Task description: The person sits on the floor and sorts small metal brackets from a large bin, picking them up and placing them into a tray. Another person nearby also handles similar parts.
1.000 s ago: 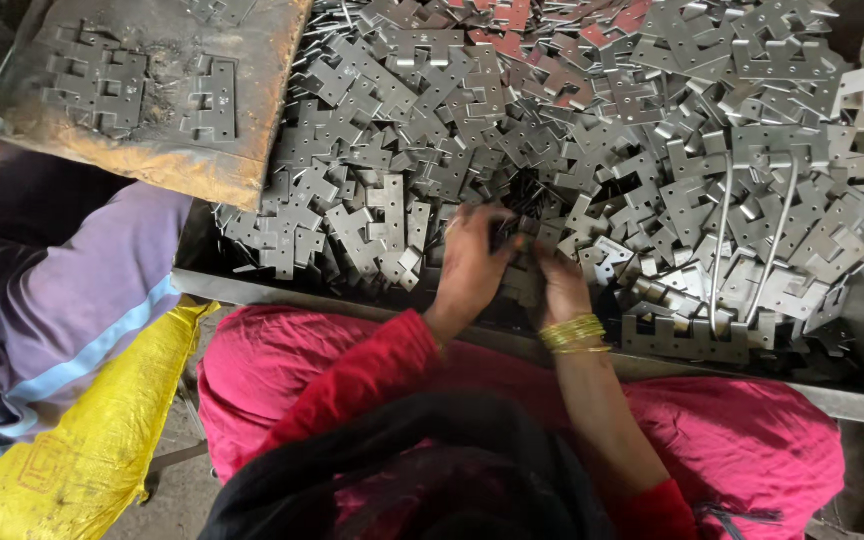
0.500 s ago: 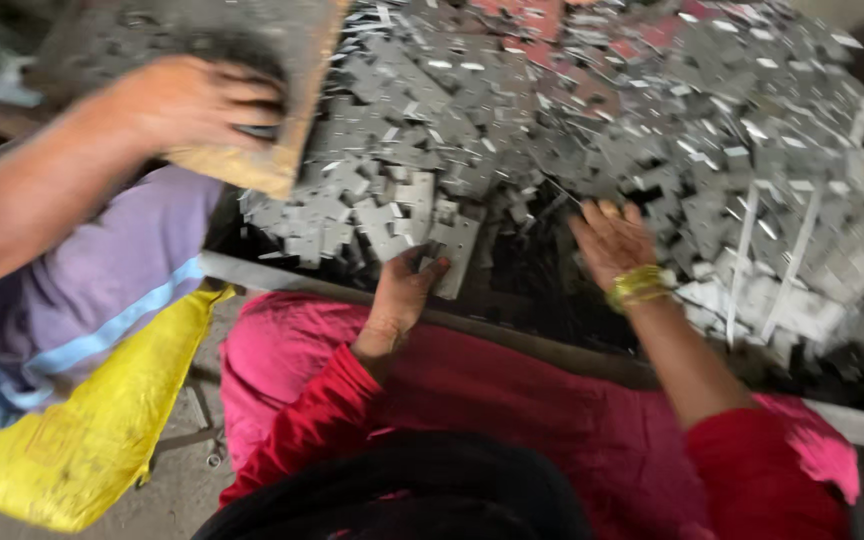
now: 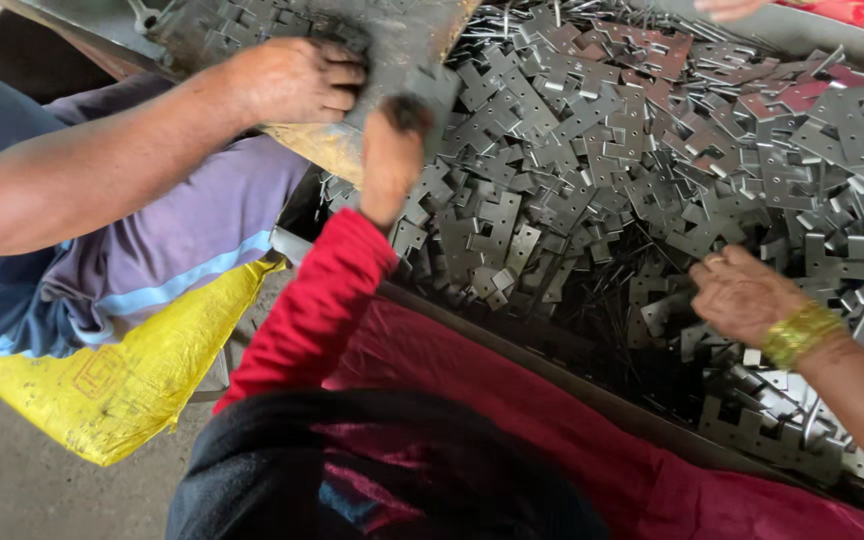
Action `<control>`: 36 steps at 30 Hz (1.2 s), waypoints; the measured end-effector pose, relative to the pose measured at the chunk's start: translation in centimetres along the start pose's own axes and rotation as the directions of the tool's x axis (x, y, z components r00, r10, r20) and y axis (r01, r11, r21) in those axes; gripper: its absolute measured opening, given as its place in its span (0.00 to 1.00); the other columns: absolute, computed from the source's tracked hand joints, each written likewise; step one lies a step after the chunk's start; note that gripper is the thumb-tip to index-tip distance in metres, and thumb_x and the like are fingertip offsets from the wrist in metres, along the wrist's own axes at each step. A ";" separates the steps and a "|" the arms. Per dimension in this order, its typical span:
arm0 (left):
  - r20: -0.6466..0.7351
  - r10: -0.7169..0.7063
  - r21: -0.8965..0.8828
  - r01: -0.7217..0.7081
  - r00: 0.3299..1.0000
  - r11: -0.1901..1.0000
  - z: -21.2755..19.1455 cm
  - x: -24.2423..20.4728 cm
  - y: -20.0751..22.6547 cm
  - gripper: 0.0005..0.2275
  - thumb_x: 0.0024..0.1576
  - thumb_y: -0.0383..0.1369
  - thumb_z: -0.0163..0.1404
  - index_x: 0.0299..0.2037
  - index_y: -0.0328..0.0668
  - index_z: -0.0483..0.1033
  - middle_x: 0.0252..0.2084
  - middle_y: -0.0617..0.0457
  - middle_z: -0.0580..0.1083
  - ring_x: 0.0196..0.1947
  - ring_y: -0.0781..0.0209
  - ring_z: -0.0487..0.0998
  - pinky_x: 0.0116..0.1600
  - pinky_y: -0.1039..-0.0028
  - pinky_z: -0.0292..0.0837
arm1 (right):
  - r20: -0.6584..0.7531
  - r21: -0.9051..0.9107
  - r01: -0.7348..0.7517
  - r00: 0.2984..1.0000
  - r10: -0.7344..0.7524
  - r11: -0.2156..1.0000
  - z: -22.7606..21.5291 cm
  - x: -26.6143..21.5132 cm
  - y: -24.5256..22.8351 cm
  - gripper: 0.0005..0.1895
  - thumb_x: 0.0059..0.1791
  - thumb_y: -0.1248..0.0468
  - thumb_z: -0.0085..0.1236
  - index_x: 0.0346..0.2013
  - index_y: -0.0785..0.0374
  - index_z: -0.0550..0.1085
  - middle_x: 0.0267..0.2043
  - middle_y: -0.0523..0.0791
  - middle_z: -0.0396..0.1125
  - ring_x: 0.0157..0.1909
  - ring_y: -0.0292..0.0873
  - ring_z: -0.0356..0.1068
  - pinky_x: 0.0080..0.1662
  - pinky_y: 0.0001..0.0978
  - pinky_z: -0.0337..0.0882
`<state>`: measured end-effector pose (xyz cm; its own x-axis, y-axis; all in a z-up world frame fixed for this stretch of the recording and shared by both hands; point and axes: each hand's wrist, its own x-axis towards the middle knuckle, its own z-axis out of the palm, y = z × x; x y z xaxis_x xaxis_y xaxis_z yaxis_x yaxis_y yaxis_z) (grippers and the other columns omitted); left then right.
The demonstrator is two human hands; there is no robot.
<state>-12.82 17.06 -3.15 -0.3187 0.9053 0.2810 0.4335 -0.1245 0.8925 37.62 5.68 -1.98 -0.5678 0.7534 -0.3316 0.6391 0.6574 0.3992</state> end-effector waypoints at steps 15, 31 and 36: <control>0.022 0.059 -0.056 -0.057 0.998 0.997 1.7 4.3 -7.8 0.10 0.57 0.23 0.59 0.46 0.24 0.77 0.37 0.51 0.80 0.35 0.65 0.75 0.42 0.74 0.74 | 0.310 0.273 0.866 0.334 0.890 -0.420 2.6 -7.9 -12.6 0.18 0.51 0.68 0.70 0.54 0.59 0.75 0.48 0.47 0.73 0.51 0.47 0.77 0.60 0.46 0.78; 0.069 0.125 -0.097 -0.118 0.990 0.988 -3.4 -0.1 -3.3 0.08 0.55 0.25 0.55 0.41 0.28 0.80 0.34 0.50 0.81 0.35 0.66 0.77 0.43 0.73 0.74 | -0.223 0.520 -0.153 0.925 0.307 0.841 1.1 3.5 -13.3 0.08 0.49 0.64 0.56 0.43 0.59 0.75 0.50 0.51 0.63 0.56 0.56 0.68 0.54 0.48 0.70; -0.098 0.168 0.071 -0.162 0.981 0.984 -2.1 3.0 -3.9 0.09 0.54 0.25 0.54 0.43 0.31 0.80 0.38 0.41 0.80 0.39 0.50 0.82 0.46 0.65 0.77 | -0.398 0.530 -0.046 0.868 0.297 0.847 1.6 2.8 -11.8 0.11 0.45 0.68 0.57 0.42 0.61 0.75 0.47 0.51 0.65 0.52 0.57 0.68 0.53 0.48 0.71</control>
<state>-17.23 19.45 -5.07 -0.3224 0.8271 0.4604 0.5384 -0.2398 0.8078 29.36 0.03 -8.98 -0.5098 0.8432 0.1707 0.8425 0.5295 -0.0994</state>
